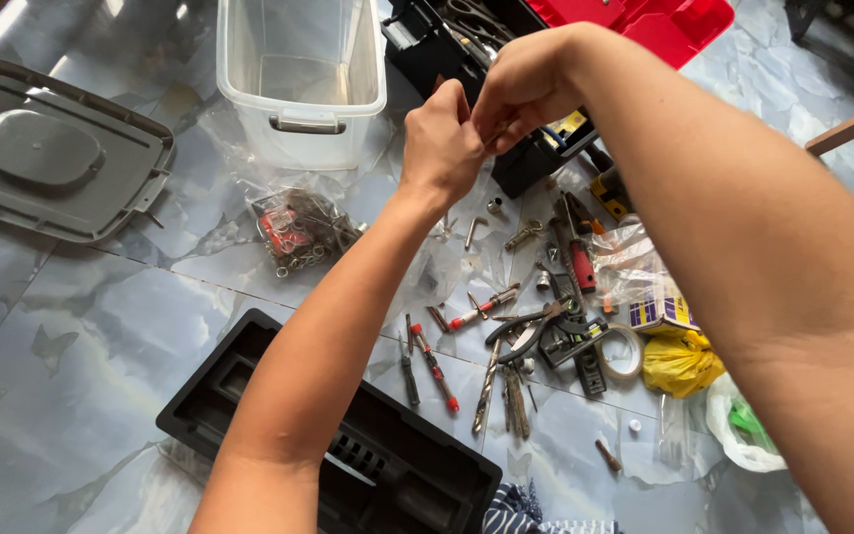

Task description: The person sorts various small tools and hardware from a pile on the floor into a black plastic organizer tray. They handle drill bits, screwdrivers, and other metal hardware, placing them into designated slots within the tray.

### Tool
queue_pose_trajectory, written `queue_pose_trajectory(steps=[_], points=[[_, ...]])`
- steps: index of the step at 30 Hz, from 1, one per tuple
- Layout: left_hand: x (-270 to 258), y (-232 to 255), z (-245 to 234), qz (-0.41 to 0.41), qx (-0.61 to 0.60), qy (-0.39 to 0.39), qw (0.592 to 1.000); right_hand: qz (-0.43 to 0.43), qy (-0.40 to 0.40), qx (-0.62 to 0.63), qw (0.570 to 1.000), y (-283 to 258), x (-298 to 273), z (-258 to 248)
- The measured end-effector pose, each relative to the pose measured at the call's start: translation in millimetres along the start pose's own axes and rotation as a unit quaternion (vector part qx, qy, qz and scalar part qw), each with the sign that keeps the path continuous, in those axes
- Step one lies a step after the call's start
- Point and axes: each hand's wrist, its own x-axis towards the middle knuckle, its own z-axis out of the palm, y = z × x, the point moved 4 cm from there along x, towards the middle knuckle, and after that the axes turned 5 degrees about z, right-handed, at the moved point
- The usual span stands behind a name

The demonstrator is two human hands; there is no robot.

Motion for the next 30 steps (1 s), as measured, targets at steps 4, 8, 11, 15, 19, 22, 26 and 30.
queue_pose_trajectory(steps=[4, 8, 11, 15, 19, 22, 26, 30], points=[[-3, -3, 0, -0.006, -0.012, -0.033, 0.999, 0.009, 0.009, 0.013, 1.000, 3, 5, -1], [2, -6, -5, -0.003, 0.010, -0.030, 0.999, -0.004, 0.019, -0.004, 1.000, 4, -1, -5], [7, -8, -6, -0.014, 0.020, -0.043, 0.999, -0.020, 0.040, -0.065, 0.997, 2, -11, 0], [5, -12, -3, -0.024, 0.017, -0.059, 0.998, -0.026, 0.104, -0.218, 0.970, -2, -20, 6], [5, -13, -3, -0.004, 0.011, -0.062, 0.998, -0.032, 0.117, -0.343, 0.932, -2, -15, 10], [7, -16, -11, 0.003, 0.016, -0.013, 1.000, -0.005, 0.061, -0.269, 0.961, 8, -8, 12], [13, -18, -20, -0.008, 0.037, 0.024, 0.999, -0.075, 0.102, -0.401, 0.907, 10, -14, 9], [17, -12, -17, 0.048, 0.016, 0.024, 0.998, -0.236, 0.238, -0.515, 0.789, 18, -45, 8]])
